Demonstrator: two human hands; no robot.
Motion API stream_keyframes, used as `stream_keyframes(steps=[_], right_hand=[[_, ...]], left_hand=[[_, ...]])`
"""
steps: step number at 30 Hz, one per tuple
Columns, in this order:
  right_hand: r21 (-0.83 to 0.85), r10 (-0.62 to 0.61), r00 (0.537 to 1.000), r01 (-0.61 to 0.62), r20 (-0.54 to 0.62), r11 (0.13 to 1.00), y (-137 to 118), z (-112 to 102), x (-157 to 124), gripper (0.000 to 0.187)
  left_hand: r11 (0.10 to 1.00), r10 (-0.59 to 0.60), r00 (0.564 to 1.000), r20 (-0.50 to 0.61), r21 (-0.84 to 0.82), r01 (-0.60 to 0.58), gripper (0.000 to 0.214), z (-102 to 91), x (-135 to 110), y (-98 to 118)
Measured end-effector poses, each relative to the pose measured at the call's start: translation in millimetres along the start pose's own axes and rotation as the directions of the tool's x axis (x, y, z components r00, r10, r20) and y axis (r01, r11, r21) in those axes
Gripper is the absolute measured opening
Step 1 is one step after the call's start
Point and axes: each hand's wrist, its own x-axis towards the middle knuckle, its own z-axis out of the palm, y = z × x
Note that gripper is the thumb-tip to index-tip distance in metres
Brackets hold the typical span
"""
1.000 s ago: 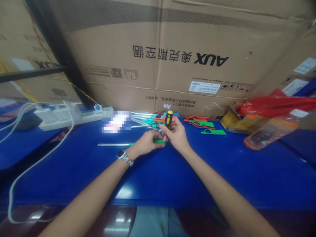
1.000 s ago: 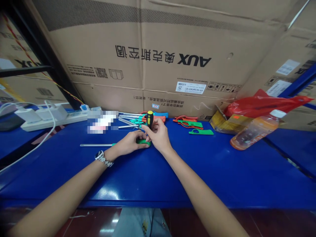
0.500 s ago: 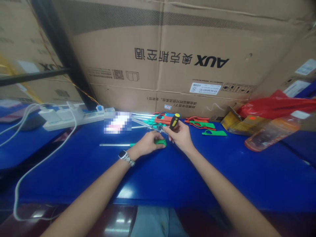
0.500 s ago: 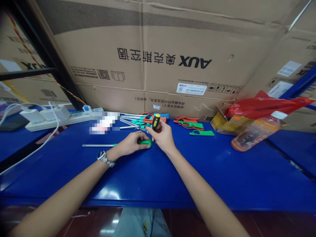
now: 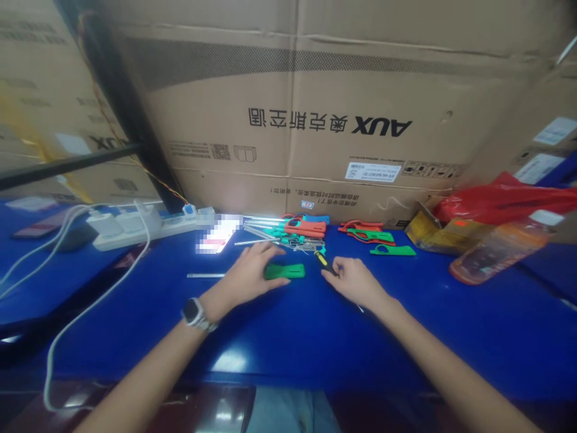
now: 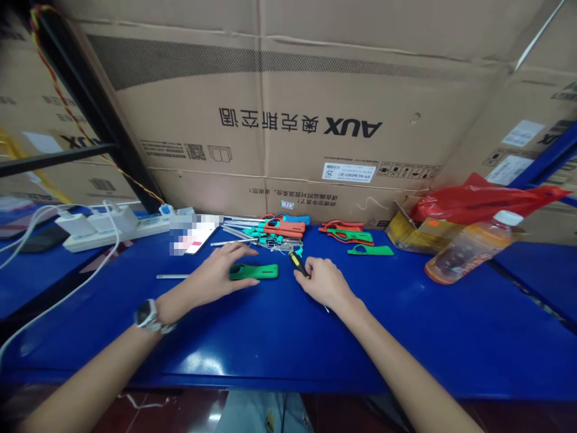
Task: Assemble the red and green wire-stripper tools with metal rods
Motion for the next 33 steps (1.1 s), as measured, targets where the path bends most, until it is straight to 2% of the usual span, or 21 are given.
stream_keyframes(steps=[2, 5, 8, 10, 14, 18, 21, 23, 25, 27, 29, 33], right_hand=[[-0.120, 0.003, 0.999, 0.003, 0.047, 0.993, 6, 6, -10, 0.034], [-0.259, 0.012, 0.998, 0.004, 0.060, 0.966, 4, 10, -16, 0.032], [-0.333, -0.038, 0.999, 0.040, 0.011, 0.942, -10, 9, -14, 0.033], [-0.336, -0.157, 0.987, 0.137, -0.034, 0.932, -21, 8, -11, 0.039], [-0.313, -0.419, 0.907, 0.388, -0.036, 0.867, -40, 13, 0, 0.058], [-0.183, -0.580, 0.812, 0.582, 0.070, 0.792, -43, 14, 17, 0.034], [-0.139, -0.581, 0.813, 0.574, -0.017, 0.807, -37, 3, 36, 0.032], [-0.166, -0.548, 0.830, 0.529, -0.101, 0.832, -30, -7, 54, 0.032], [-0.199, -0.471, 0.869, 0.439, -0.153, 0.876, -21, -15, 76, 0.030], [-0.230, -0.366, 0.915, 0.325, -0.168, 0.917, -13, -18, 98, 0.032], [-0.250, -0.308, 0.938, 0.263, -0.161, 0.932, -6, -17, 119, 0.033], [-0.275, -0.250, 0.955, 0.200, -0.158, 0.940, 5, -7, 145, 0.026]], left_hand=[[0.999, -0.017, 1.000, -0.009, 0.047, 0.018, 0.056, -10.0, -20, -15], [0.994, -0.038, 0.999, -0.008, 0.102, 0.038, 0.057, -14.4, -42, -37], [0.990, -0.042, 0.999, 0.029, 0.132, 0.038, 0.040, -10.1, -47, -46], [0.991, -0.013, 1.000, 0.027, 0.134, 0.009, 0.030, -6.7, -43, -45], [0.991, 0.054, 0.998, 0.018, 0.117, -0.056, 0.024, -5.3, -36, -36], [0.988, 0.132, 0.990, -0.043, 0.082, -0.129, 0.024, -12.3, -31, -32], [0.982, 0.178, 0.975, -0.130, 0.079, -0.169, 0.024, -20.2, -9, -33], [0.976, 0.206, 0.962, -0.178, 0.105, -0.189, 0.022, -23.5, 18, -35], [0.974, 0.200, 0.962, -0.186, 0.147, -0.174, 0.024, -23.3, 52, -40], [0.975, 0.182, 0.970, -0.164, 0.156, -0.156, 0.027, -19.0, 86, -46], [0.977, 0.141, 0.980, -0.142, 0.181, -0.115, 0.030, -11.7, 115, -53], [0.979, 0.070, 0.986, -0.152, 0.202, -0.038, 0.028, 6.6, 144, -67]])
